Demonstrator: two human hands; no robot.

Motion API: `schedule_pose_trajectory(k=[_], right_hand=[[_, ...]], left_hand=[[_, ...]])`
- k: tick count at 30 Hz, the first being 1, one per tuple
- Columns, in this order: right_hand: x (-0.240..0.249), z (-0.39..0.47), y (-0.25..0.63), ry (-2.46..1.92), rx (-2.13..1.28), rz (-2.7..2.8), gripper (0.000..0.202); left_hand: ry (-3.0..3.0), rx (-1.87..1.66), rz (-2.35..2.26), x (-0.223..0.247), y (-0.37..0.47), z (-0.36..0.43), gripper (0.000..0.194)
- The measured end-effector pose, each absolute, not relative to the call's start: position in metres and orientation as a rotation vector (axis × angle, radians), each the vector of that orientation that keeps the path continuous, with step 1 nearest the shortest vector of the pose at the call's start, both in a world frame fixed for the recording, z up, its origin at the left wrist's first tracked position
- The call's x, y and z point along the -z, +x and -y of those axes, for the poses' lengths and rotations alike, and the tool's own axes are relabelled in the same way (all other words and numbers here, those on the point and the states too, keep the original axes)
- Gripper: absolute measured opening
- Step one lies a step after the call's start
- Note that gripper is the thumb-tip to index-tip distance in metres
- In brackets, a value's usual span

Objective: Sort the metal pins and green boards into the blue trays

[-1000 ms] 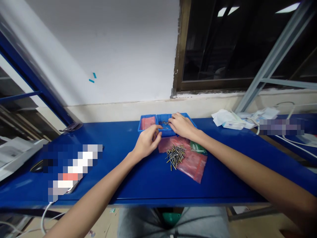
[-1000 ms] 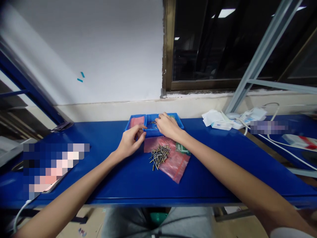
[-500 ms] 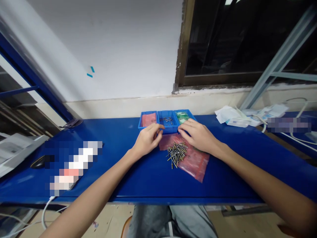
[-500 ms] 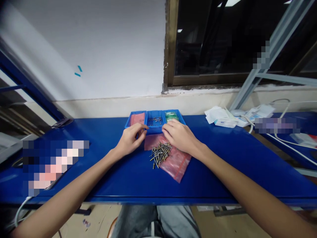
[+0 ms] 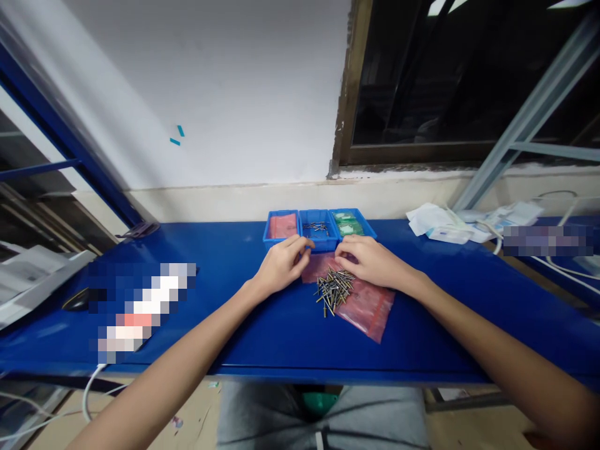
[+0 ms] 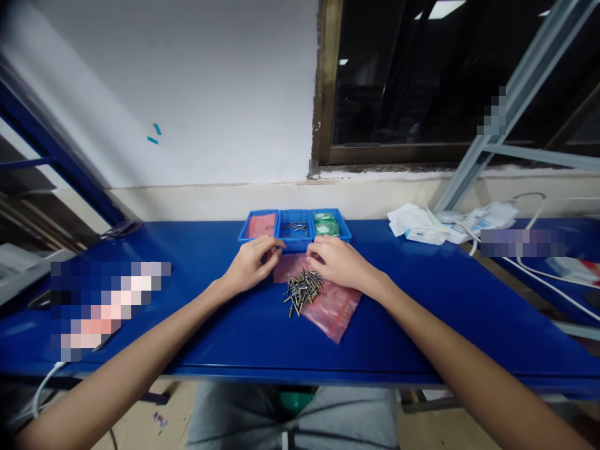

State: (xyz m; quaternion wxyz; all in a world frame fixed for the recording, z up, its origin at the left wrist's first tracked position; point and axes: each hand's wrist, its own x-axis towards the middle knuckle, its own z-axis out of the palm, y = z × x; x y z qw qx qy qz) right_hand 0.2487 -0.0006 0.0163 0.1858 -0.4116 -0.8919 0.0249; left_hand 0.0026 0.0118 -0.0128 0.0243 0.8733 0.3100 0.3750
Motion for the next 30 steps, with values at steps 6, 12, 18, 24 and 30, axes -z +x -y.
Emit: schedule_pose_trajectory(k=[6,12,18,24,30], right_hand=[[-0.014,0.001,0.246,-1.152,-0.152,2.559,0.016],[-0.016,0.001,0.248,-1.153,-0.203,2.562,0.016],[-0.014,-0.009,0.262,-1.174,-0.241,2.637,0.017],[-0.011,-0.012,0.265,-1.126,-0.311,2.676,0.016],[-0.018,-0.007,0.260,-1.169,-0.342,2.642,0.017]], left_hand=[[2.714,-1.171,-0.976,0.014,0.002,-0.014,0.016],[2.710,-1.190,-0.998,0.015,-0.002,-0.017,0.018],[2.716,-1.182,-1.002,0.015,-0.001,-0.016,0.018],[2.731,-1.144,-0.998,0.021,-0.002,-0.019,0.019],[2.737,-1.138,-0.992,0.019,-0.004,-0.019,0.019]])
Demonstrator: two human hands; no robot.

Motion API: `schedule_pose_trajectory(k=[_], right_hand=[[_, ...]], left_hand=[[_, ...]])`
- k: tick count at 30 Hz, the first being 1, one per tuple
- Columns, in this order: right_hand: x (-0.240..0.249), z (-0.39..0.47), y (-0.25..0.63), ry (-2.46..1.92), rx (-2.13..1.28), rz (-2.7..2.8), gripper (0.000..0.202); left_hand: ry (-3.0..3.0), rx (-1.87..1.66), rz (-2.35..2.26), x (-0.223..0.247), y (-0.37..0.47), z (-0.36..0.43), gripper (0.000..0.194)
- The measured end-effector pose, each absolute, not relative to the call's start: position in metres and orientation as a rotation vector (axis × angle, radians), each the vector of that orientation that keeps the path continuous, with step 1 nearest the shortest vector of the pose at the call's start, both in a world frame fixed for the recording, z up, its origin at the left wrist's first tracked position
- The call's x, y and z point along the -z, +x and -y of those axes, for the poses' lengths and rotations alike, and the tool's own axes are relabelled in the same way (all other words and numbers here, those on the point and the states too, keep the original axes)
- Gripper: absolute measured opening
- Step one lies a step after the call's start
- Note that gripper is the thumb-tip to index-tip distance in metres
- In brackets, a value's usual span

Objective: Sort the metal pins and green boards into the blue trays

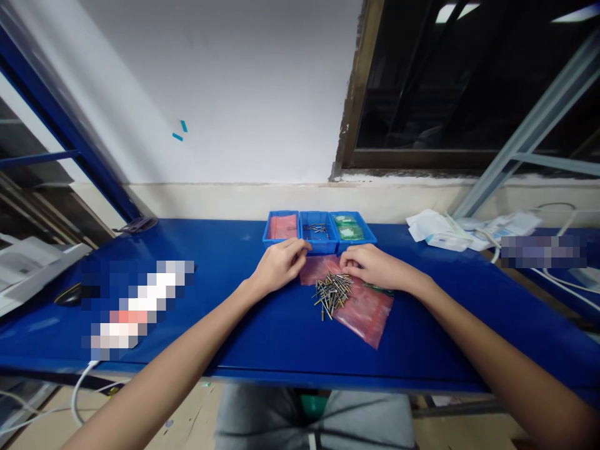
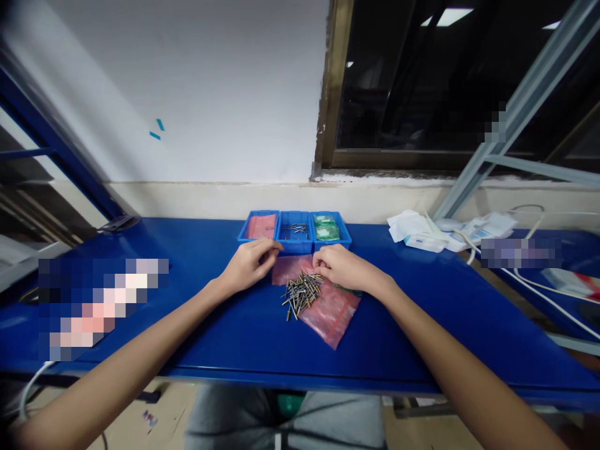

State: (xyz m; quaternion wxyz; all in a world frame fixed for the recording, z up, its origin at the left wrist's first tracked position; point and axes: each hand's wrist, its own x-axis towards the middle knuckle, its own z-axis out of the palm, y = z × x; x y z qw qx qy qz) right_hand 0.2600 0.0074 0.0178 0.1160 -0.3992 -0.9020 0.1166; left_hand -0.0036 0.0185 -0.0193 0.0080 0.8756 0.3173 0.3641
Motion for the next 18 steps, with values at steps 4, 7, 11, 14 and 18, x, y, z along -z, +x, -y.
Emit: schedule_pose_trajectory(k=[4,7,11,14,18], right_hand=[[-0.0222,-0.0039,0.2557,-1.189,-0.351,2.650,0.019],[-0.0218,-0.0034,0.2557,-1.192,-0.337,2.654,0.019],[-0.0175,-0.0058,0.2599,-1.148,-0.330,2.664,0.017],[-0.0152,-0.0076,0.2623,-1.140,-0.326,2.670,0.016],[-0.0163,-0.0068,0.2615,-1.143,-0.315,2.676,0.018]], left_hand=[[2.748,-1.109,-0.967,0.0188,-0.0023,-0.0167,0.019],[2.756,-1.101,-0.966,0.0188,-0.0023,-0.0165,0.019],[2.758,-1.109,-0.972,0.0179,-0.0031,-0.0171,0.020],[2.743,-1.115,-0.974,0.0171,-0.0029,-0.0167,0.020],[2.752,-1.109,-0.939,0.0155,-0.0007,-0.0139,0.021]])
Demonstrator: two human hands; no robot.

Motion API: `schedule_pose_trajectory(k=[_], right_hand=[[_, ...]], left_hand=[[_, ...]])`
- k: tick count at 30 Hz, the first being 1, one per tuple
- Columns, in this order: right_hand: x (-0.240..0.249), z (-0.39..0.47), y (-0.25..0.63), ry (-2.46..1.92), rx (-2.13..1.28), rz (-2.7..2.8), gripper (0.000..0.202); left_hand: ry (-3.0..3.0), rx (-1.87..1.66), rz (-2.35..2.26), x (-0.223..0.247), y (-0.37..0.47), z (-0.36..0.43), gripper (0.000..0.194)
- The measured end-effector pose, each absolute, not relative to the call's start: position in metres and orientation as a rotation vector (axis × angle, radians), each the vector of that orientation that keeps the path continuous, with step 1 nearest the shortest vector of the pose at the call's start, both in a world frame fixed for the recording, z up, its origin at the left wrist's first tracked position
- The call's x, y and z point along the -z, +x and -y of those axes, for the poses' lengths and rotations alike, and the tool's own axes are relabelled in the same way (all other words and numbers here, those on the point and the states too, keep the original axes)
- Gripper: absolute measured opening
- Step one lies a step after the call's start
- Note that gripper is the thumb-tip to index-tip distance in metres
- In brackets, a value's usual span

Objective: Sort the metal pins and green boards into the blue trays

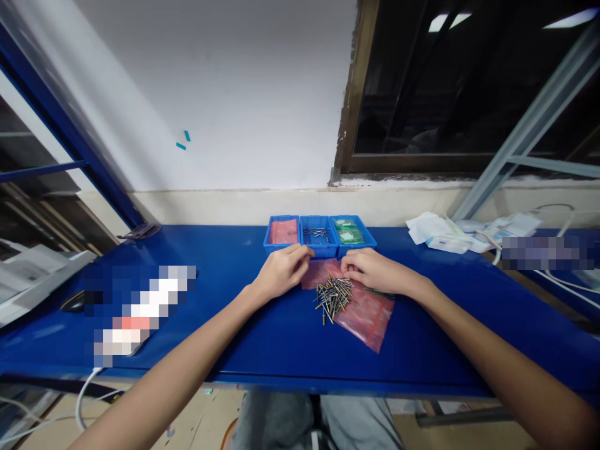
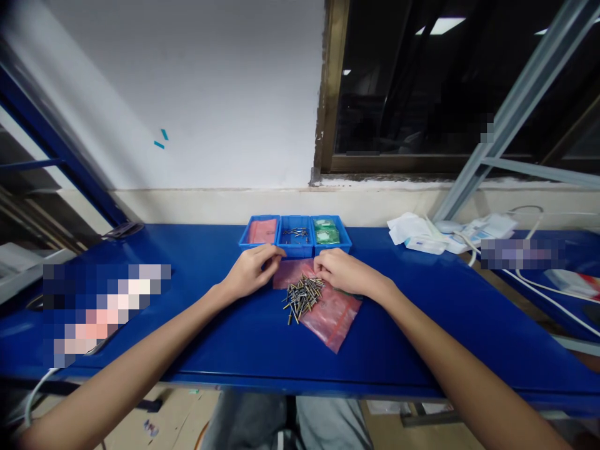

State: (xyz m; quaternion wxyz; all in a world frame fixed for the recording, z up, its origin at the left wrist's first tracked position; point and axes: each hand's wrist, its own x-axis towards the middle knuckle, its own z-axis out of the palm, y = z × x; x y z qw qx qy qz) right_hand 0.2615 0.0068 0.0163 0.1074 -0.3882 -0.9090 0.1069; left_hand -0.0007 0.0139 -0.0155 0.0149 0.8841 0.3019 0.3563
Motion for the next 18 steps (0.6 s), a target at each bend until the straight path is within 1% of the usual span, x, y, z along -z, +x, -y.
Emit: schedule_pose_trajectory(k=[6,18], right_hand=[[-0.0173,-0.0054,0.2591,-1.136,-0.317,2.689,0.019],[-0.0094,-0.0103,0.2627,-1.110,-0.272,2.700,0.020]], left_hand=[[2.796,-1.055,-0.930,0.0122,0.0004,-0.0097,0.021],[2.838,-1.052,-0.936,0.0130,-0.0004,-0.0118,0.022]])
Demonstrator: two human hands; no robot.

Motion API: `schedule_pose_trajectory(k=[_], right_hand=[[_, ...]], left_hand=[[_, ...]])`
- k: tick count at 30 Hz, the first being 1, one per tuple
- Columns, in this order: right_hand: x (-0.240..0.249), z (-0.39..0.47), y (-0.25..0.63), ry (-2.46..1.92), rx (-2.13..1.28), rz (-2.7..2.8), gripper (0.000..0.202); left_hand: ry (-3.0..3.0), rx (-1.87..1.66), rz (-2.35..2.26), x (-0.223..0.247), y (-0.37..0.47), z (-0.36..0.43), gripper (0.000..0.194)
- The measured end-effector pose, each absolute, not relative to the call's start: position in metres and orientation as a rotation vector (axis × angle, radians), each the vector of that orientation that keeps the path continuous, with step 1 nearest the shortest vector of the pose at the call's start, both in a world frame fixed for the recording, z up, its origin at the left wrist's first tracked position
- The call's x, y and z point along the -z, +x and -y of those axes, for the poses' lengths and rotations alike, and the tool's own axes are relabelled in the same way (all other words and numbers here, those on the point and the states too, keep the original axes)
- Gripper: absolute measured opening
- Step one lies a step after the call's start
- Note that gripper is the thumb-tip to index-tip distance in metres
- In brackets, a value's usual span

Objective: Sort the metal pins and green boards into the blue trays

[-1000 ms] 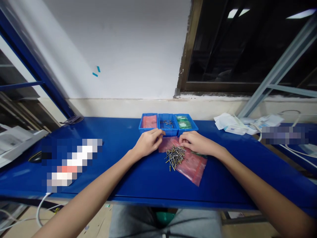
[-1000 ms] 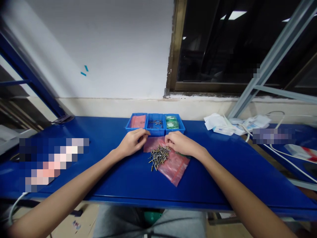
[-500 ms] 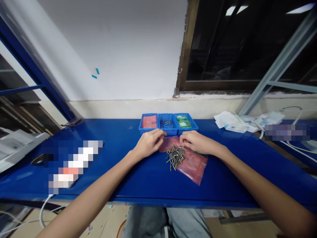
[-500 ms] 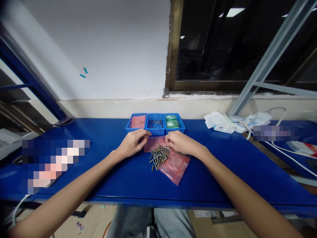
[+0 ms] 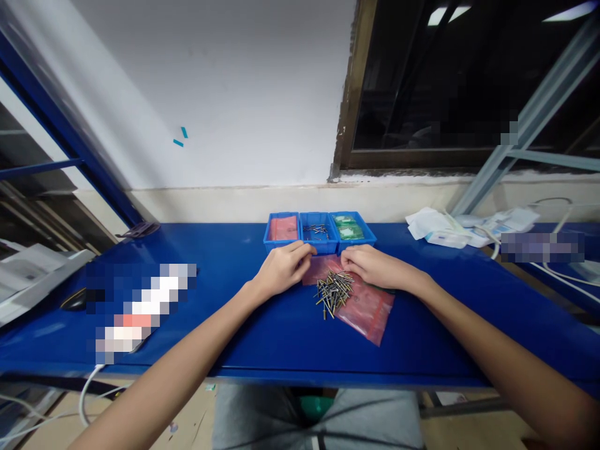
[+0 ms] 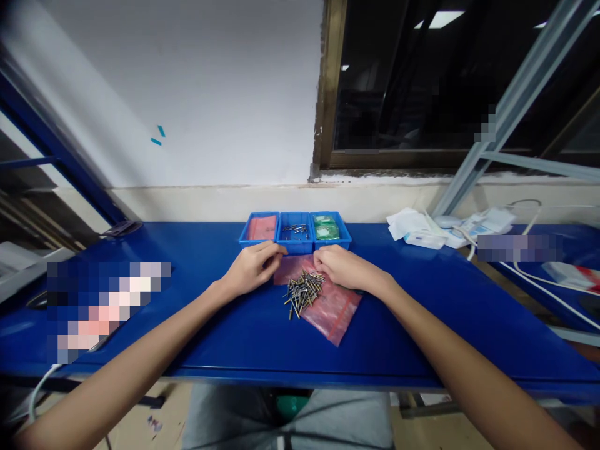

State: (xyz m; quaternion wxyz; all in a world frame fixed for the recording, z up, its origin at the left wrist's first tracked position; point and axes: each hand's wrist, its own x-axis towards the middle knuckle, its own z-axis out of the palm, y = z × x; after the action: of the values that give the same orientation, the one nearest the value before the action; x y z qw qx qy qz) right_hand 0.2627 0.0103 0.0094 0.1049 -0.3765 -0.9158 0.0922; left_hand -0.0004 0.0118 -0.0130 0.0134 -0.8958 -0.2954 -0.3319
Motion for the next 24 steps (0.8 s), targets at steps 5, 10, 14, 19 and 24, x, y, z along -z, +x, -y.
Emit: schedule_pose_trajectory(k=[5,10,14,19,24], right_hand=[[-0.006,-0.011,0.264,-1.126,-0.256,2.657,0.017],[-0.008,-0.009,0.262,-1.187,-0.180,2.653,0.016],[-0.012,-0.004,0.259,-1.223,-0.130,2.595,0.017],[-0.012,-0.001,0.253,-1.241,-0.108,2.493,0.018],[-0.007,0.000,0.243,-1.111,-0.142,2.402,0.017]], left_hand=[[-2.789,1.032,0.932,0.012,-0.001,-0.012,0.021],[-2.789,1.025,0.928,0.012,-0.002,-0.013,0.021],[-2.805,1.017,0.946,0.014,-0.001,-0.012,0.021],[-2.821,1.023,1.016,0.013,0.001,-0.008,0.026],[-2.869,0.932,0.965,0.008,0.003,-0.005,0.026]])
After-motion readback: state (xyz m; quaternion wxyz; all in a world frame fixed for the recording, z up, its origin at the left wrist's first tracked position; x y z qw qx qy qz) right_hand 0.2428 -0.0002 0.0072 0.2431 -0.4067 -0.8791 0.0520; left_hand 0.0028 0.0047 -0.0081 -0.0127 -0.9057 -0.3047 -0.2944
